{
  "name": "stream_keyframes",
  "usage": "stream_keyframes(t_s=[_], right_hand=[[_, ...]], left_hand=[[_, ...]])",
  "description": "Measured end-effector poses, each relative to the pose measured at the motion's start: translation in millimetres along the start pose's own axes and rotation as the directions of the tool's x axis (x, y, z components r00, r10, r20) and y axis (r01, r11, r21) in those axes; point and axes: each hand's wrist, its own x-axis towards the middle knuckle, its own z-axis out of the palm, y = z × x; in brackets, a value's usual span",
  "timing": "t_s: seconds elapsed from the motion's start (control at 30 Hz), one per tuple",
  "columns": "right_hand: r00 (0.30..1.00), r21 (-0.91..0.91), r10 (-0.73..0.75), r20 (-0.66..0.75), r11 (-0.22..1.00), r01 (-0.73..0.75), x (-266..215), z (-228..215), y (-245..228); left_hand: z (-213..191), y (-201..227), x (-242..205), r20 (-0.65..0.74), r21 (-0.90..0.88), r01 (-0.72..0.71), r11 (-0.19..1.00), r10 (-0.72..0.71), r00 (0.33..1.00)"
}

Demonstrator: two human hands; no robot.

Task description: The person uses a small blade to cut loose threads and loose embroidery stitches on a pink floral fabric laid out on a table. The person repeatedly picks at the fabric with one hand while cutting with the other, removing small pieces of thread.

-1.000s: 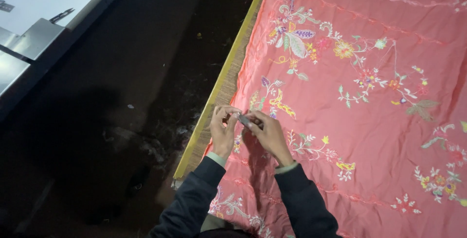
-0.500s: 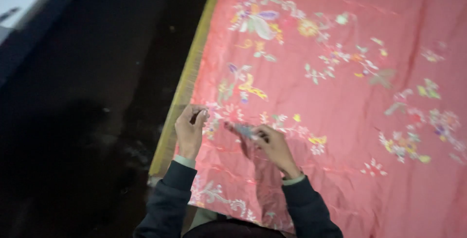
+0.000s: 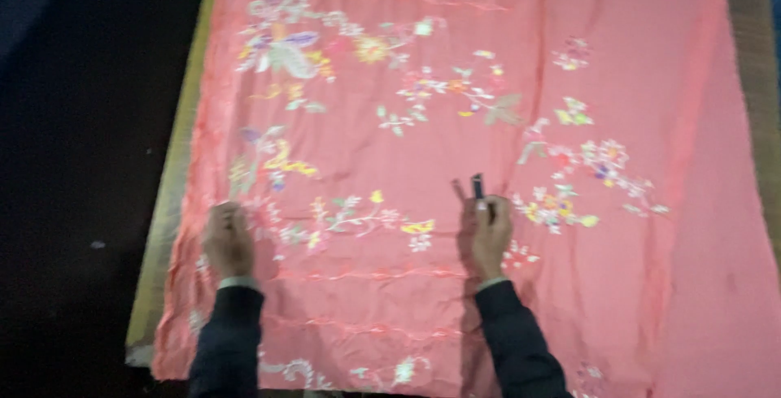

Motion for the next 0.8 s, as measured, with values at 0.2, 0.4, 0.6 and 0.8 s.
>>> stream_keyframes(t_s=[0.2,0.4,0.6,0.8], right_hand=[[0.996,0.156,0.087,0.037,0.983,-0.092,22.2,-9.4,-59.3],[0.994,0.083,-0.062,-0.088,0.994,0.069,103.8,-24.0,-30.1],[0.992,0.712,-0.086,-0.088,0.691,0.123,95.6,-23.0,-63.0],[0.999,0.200,-0.006,-0.050,0.980,0.016,91.3,-37.1,-16.6]], left_hand=[[8.0,18.2,28.0,0.039,0.130,-0.030,0.991,0.025,0.999],[83.2,31.2,69.9,-0.068,0.229,-0.040,0.973,0.057,0.996],[72.6,25.0,71.0,-0.052,0.093,-0.062,0.994,0.067,0.996],[68.6,51.9,66.4,-0.156,0.089,-0.146,0.985,0.159,0.975]])
